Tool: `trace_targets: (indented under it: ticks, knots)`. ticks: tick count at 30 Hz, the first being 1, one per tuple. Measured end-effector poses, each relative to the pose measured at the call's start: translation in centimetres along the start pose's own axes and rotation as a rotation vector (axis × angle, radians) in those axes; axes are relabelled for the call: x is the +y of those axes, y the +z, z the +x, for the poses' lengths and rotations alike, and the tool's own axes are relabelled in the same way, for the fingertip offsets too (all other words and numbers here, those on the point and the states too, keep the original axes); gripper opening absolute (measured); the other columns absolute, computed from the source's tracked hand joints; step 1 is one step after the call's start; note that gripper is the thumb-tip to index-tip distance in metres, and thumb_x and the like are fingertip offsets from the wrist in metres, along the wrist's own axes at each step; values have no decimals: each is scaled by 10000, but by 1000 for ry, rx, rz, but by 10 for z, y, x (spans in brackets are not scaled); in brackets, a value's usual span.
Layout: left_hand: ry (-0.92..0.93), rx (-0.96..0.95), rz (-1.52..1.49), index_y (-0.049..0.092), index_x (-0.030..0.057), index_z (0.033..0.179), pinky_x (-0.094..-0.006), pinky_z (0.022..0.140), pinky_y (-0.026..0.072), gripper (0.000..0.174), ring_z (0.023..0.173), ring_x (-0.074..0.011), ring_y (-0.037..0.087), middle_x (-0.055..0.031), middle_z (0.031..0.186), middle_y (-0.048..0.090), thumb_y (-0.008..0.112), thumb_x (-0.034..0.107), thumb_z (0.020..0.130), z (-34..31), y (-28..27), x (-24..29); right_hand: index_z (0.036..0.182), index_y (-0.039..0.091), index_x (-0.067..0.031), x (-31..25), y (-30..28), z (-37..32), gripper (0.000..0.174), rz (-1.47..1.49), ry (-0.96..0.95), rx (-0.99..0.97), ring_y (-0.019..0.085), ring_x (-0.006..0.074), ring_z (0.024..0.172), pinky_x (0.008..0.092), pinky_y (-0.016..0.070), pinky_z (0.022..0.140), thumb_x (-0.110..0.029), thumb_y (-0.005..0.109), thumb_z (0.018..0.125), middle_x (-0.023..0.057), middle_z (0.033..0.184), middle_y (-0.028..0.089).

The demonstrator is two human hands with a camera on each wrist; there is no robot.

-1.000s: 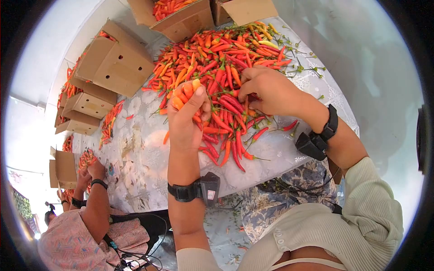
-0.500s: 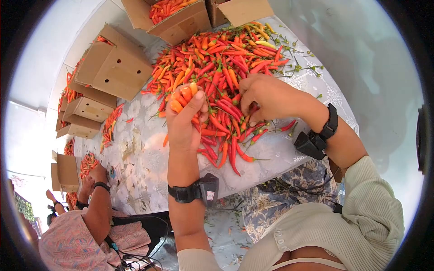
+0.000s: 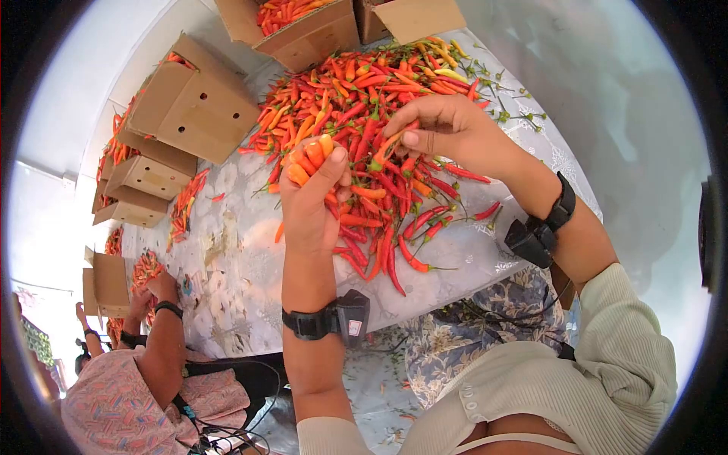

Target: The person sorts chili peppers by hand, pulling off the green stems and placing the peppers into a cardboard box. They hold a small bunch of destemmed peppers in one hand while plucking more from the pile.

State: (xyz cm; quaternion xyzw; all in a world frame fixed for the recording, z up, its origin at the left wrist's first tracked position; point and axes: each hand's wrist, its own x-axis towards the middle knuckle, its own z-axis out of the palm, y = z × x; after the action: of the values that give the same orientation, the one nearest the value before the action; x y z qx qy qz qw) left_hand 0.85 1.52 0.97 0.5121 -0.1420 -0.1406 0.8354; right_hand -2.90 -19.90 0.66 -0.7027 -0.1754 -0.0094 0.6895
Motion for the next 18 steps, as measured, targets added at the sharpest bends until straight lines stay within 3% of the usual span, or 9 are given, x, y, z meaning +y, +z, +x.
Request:
trace_targets:
  ticks: [11, 18]
  knots:
    - [22, 22, -8, 542, 60, 933, -214, 456, 373, 179, 580, -88, 508, -16, 727, 560, 664, 50, 803, 1, -1, -2, 909, 549, -57, -5, 1, -2, 108, 163, 38, 55, 585, 66, 750, 210, 461, 645, -103, 624, 846, 2, 839, 616]
    - [73, 86, 16, 556, 41, 937, -207, 455, 387, 176, 587, -87, 525, -19, 751, 574, 670, 57, 803, 3, -2, -3, 879, 526, -70, 9, 0, 1, 176, 356, -42, 130, 603, 81, 762, 219, 481, 685, -60, 679, 793, -8, 823, 605]
